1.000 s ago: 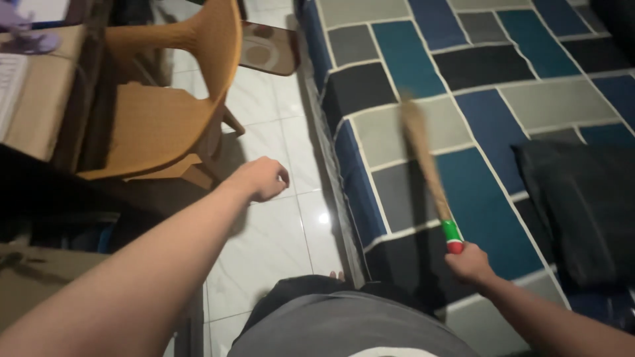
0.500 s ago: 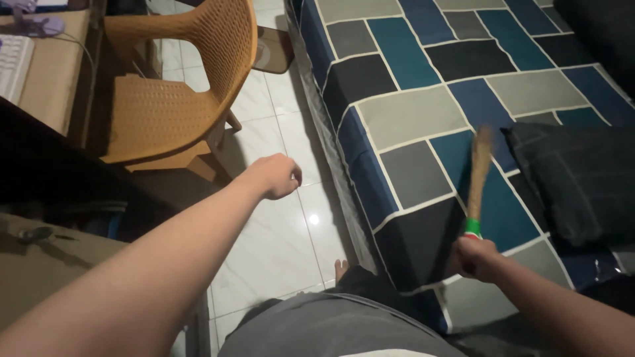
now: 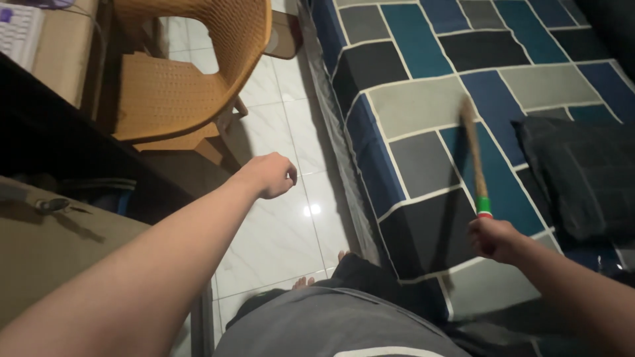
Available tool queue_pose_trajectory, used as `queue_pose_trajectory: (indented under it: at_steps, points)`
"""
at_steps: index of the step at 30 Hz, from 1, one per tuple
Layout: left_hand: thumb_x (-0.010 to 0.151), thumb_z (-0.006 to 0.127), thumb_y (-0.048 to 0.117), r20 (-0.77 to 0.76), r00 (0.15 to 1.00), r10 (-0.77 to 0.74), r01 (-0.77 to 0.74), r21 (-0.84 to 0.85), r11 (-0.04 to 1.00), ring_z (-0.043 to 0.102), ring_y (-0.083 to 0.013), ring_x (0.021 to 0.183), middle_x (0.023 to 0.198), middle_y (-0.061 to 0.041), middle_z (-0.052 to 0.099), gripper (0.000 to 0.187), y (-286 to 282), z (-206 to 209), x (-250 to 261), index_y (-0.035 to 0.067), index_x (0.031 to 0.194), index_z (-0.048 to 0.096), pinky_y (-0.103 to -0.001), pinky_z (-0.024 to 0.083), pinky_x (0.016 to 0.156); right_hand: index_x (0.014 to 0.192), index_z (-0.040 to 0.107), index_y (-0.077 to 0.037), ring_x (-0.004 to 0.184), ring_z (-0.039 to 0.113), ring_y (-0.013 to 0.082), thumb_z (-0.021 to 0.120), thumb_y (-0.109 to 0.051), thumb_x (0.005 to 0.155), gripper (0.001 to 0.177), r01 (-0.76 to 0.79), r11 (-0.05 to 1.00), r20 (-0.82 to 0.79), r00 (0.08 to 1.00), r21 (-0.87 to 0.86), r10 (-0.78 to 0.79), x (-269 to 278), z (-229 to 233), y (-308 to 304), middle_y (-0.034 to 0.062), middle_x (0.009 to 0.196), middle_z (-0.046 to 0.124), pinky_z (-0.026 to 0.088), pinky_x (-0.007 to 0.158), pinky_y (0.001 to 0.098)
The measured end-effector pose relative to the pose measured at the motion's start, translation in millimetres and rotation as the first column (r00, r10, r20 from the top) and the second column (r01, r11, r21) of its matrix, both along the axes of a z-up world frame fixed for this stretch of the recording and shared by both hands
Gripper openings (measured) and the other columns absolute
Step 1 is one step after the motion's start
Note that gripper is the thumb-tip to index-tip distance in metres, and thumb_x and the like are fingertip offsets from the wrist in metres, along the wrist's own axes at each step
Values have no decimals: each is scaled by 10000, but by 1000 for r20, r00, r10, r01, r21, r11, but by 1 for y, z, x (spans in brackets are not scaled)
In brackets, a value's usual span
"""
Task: The recorder uses a hand broom to sweep the surface of a bed.
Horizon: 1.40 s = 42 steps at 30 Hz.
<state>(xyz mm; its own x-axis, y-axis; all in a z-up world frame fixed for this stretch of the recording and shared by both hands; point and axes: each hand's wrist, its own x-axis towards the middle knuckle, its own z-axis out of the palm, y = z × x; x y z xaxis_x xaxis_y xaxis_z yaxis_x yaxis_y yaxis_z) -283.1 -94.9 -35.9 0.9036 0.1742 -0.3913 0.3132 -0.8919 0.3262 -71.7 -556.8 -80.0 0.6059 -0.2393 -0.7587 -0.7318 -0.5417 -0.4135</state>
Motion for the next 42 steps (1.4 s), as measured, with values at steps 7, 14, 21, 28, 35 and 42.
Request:
queue_pose_trajectory:
  at_steps: [7, 14, 21, 28, 35, 42]
  points:
    - [871, 588, 175, -21, 998, 63, -63, -6, 998, 693, -297, 1093, 1119, -106, 750, 289, 4, 12, 16, 205, 1066, 800, -426, 549, 975, 958, 446, -124, 544, 491, 108, 542, -112, 965, 97, 2, 942, -60, 998, 335, 20, 66, -90, -11, -2, 684, 483, 441, 508, 282]
    - [875, 586, 181, -61, 998, 29, -27, 31, 999, 703, -297, 1078, 1111, -108, 760, 287, 0, 16, 53, 204, 1066, 798, -423, 557, 965, 1039, 534, -48, 629, 563, 183, 630, -67, 932, 145, -231, 958, -101, 963, 169, 250, 62, -55, 33, 86, 758, 567, 495, 568, 343]
    - [855, 619, 210, 2, 995, 102, -102, 62, 993, 707, -298, 1053, 1068, -113, 768, 267, 2, 35, 89, 210, 1046, 805, -427, 557, 956, 1126, 582, 26, 681, 615, 255, 647, -124, 910, 270, -411, 911, -45, 910, 45, 413, 132, -82, -14, 158, 836, 625, 524, 582, 390]
    - [861, 612, 203, 55, 972, 227, -231, 83, 969, 714, -316, 1020, 1064, -131, 758, 262, -5, 39, 110, 192, 1033, 809, -433, 562, 941, 1133, 585, 10, 642, 586, 267, 626, -178, 947, 268, -344, 938, -149, 930, -35, 335, 188, -66, -37, 157, 798, 602, 498, 568, 393]
    - [855, 609, 190, 42, 938, 343, -345, 75, 935, 720, -311, 1028, 1068, -129, 764, 267, -9, 45, 114, 191, 1031, 810, -427, 562, 948, 1074, 535, -58, 593, 500, 238, 593, -203, 953, 198, -295, 954, -267, 916, 52, 298, 246, -80, -30, 110, 739, 507, 434, 514, 378]
    - [837, 617, 190, 16, 925, 381, -380, 128, 916, 704, -307, 1068, 1087, -126, 763, 276, -17, 33, 116, 208, 1028, 815, -435, 558, 954, 1150, 500, -72, 619, 522, 221, 666, -166, 937, 286, -275, 961, -251, 931, 1, 267, 263, -79, -4, 117, 792, 551, 450, 539, 335]
